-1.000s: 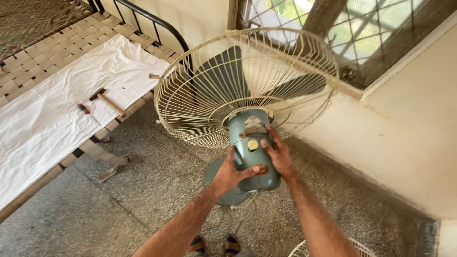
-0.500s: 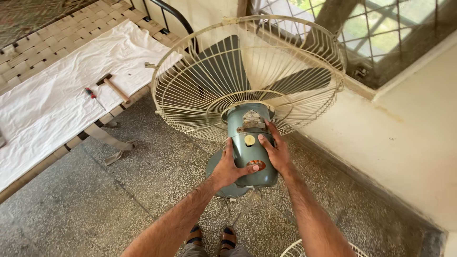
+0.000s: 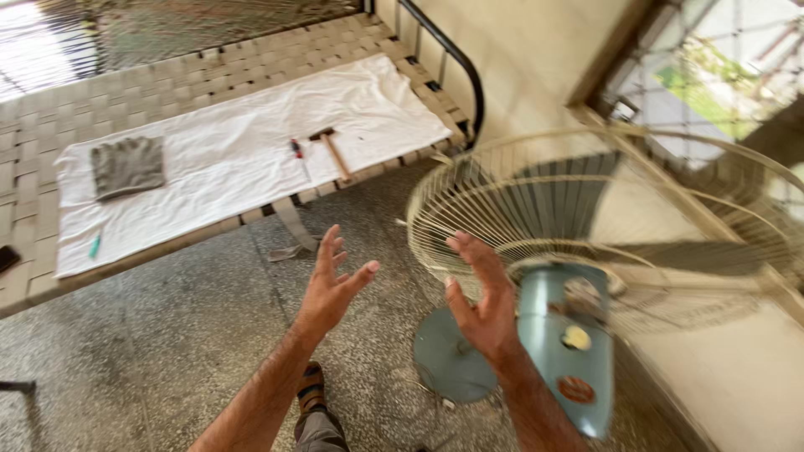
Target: The person uses a hammer and screwdriver to adjust and tighten components on a standing electric fan. They repeatedly tap the fan blade hub and motor housing, then use the screwdriver to tighten screws on the fan's control panel.
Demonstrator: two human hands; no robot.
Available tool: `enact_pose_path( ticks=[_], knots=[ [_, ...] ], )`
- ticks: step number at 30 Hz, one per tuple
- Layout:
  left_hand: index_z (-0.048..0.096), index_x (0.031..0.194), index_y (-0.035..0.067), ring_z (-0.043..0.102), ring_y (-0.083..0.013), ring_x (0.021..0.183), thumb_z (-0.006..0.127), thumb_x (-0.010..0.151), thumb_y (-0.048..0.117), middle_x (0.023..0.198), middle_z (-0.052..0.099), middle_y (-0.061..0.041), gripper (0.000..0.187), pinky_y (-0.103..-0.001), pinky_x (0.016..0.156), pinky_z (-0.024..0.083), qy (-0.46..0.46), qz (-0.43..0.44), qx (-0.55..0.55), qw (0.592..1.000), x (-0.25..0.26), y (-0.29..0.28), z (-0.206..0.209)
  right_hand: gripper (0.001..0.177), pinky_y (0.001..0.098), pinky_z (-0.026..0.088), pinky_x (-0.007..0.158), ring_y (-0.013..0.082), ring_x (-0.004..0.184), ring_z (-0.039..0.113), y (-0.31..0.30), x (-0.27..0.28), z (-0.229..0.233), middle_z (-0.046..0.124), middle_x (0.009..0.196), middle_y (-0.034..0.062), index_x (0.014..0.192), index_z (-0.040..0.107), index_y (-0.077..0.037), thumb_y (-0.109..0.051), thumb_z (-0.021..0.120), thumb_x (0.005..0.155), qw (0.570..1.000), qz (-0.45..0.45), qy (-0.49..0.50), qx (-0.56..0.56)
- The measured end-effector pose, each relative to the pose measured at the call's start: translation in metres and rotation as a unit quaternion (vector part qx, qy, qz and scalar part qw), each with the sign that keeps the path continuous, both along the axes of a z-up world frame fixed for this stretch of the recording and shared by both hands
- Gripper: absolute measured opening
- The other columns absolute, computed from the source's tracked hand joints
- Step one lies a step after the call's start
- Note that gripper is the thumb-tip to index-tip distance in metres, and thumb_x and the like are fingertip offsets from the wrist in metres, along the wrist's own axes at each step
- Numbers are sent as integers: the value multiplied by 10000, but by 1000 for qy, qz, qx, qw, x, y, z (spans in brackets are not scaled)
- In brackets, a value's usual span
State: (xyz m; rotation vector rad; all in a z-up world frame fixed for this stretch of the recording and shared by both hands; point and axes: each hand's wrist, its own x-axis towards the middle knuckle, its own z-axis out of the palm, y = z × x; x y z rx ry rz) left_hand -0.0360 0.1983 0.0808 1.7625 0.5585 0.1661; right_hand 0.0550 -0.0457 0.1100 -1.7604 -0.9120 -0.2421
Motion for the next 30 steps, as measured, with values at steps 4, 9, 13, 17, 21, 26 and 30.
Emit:
enact_pose_path(
  ticks=[4, 9, 13, 17, 21, 26, 30],
  knots=[
    [110, 1627, 226, 357, -362, 1495, 748, 788, 570, 1638, 274, -193, 1108, -559, 1135, 449, 30, 80, 40, 996, -6, 106, -21, 454, 489, 444, 1151, 324, 1406, 537, 95, 5, -20, 611, 1458, 142, 1360, 643, -98, -95, 672, 908, 997, 31, 58, -50],
    [164, 1623, 209, 346, -381, 1494, 773, 794, 525, 1645, 291, -186, 1076, -561, 1157, 412, 26, 115, 24, 993, 1, 237, -45, 438, 467, 476, 1102, 307, 1358, 558, 226, 34, -52, 621, 1435, 126, 1342, 658, -116, -146, 706, 908, 986, -9, 130, -100],
    [179, 1624, 163, 319, -401, 1503, 766, 835, 512, 1652, 253, -221, 1043, -575, 1151, 405, 52, 101, 24, 993, 15, 326, -45, 425, 429, 579, 959, 264, 1150, 677, 325, 67, -78, 677, 1371, 99, 1317, 679, -123, -168, 708, 896, 974, -50, 192, -112],
    [240, 1575, 138, 368, -380, 1477, 760, 791, 476, 1622, 306, -207, 1000, -565, 1090, 480, 77, 117, 9, 990, 30, 395, -46, 387, 385, 613, 935, 228, 1084, 721, 400, 111, -109, 731, 1231, 128, 1288, 699, -83, -138, 729, 906, 962, -52, 248, -98],
    [292, 1547, 82, 367, -386, 1474, 756, 853, 457, 1572, 361, -248, 915, -539, 1120, 464, 31, 118, 14, 992, 51, 446, -63, 365, 359, 640, 915, 199, 1018, 745, 459, 155, -150, 764, 1106, 129, 1240, 717, -56, -89, 754, 879, 950, -51, 279, -129],
    [366, 1511, 73, 398, -373, 1467, 746, 868, 445, 1542, 431, -235, 834, -540, 1121, 455, 57, 134, -4, 989, 84, 492, -108, 324, 339, 628, 847, 189, 963, 744, 513, 218, -216, 769, 1072, 107, 1170, 732, -20, -67, 788, 854, 951, -36, 254, -173],
    [434, 1463, 63, 417, -350, 1464, 723, 911, 429, 1516, 477, -211, 723, -519, 1111, 473, 76, 141, -5, 987, 119, 520, -147, 335, 329, 626, 801, 181, 902, 748, 558, 272, -280, 773, 1040, 90, 1143, 744, -42, -114, 823, 826, 925, -31, 278, -258]
  ],
)
